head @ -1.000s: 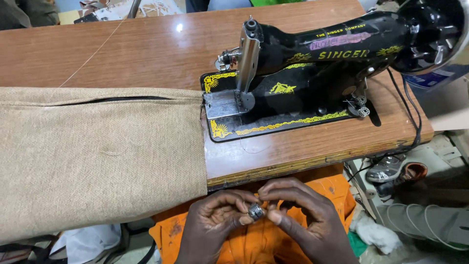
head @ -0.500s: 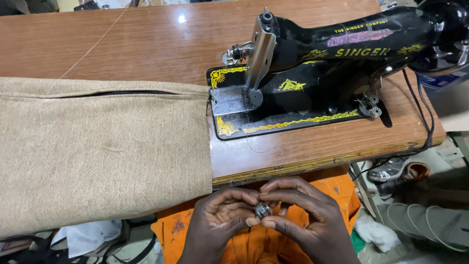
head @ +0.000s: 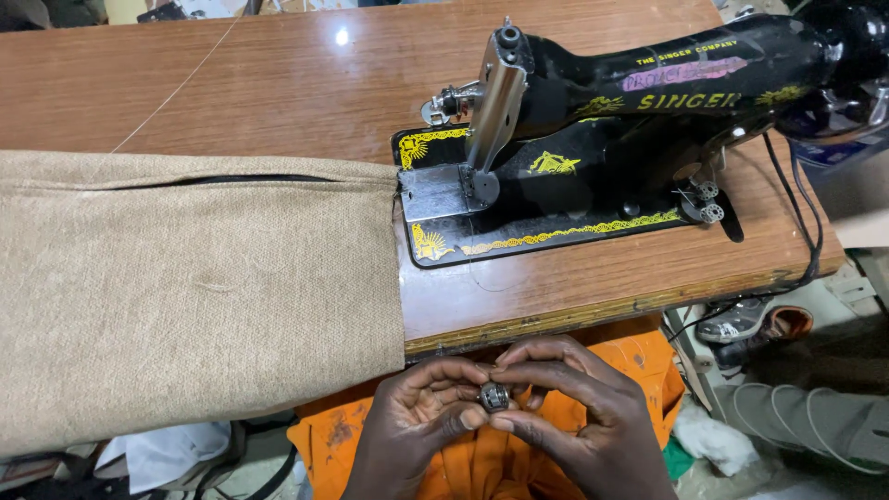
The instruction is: Threading a sewing machine needle and preparing fabric for sewing
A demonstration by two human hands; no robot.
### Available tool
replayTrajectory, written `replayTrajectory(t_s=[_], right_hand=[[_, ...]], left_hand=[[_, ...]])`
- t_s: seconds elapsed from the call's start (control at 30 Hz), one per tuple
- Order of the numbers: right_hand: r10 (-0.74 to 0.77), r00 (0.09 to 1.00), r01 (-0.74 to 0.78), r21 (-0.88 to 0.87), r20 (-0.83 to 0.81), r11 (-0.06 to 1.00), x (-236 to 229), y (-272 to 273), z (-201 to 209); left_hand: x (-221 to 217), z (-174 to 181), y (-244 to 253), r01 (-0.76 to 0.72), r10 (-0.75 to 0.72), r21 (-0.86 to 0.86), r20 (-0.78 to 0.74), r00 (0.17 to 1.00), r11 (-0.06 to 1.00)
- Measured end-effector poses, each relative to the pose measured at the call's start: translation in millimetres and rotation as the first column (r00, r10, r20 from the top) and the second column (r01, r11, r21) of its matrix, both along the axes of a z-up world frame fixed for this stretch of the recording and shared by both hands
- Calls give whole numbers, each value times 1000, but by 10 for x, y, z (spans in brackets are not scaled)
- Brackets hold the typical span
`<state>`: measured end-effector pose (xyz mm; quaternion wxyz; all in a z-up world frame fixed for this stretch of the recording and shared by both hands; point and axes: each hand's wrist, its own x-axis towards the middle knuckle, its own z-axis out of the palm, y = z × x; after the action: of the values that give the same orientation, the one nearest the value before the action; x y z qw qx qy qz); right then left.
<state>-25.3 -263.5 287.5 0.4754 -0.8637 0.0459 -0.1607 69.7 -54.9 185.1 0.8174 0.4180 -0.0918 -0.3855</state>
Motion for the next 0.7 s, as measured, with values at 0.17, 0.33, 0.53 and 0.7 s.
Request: replayTrajectory(t_s=[0.17, 0.33, 0.53, 0.7], right_hand=[[-46, 999, 46, -10, -6, 999, 1, 2, -114], [-66, 956, 185, 413, -285, 892, 27, 75, -57], [53, 898, 359, 796, -438, 488, 40, 77, -125], [149, 921, 311, 910, -359, 273, -22, 33, -285]], left_hand=[[85, -34, 36, -54, 36, 169, 105, 994, 984], [207, 364, 41, -254, 74, 265, 542, 837, 930], [572, -42, 168, -305, -217, 299, 936, 276, 904], [597, -665, 200, -368, -201, 208, 978, 59, 906]])
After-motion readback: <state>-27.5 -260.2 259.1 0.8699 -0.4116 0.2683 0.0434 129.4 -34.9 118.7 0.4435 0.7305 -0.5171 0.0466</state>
